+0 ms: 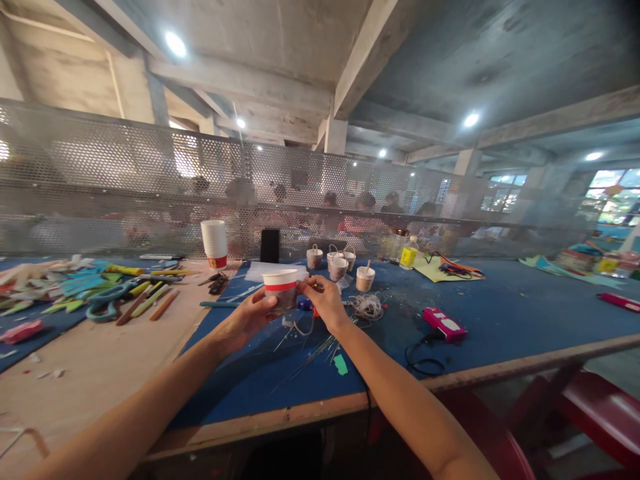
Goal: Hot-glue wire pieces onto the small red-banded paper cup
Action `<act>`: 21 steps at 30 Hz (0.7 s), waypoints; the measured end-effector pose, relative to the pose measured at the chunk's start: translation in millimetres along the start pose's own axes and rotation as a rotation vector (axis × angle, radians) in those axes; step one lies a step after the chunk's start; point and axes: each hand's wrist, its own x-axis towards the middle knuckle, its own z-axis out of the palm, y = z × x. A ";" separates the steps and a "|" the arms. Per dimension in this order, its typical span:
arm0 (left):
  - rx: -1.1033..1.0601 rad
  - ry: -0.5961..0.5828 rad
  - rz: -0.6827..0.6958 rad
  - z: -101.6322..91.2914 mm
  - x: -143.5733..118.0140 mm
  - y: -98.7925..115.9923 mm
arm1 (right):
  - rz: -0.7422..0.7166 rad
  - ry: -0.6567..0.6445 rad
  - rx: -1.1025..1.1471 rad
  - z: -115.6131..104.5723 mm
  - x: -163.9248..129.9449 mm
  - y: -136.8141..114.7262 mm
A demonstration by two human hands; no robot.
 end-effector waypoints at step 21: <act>0.047 0.057 -0.089 -7.1 0.1 -0.8 | 0.176 -0.078 0.220 -3.0 2.9 3.7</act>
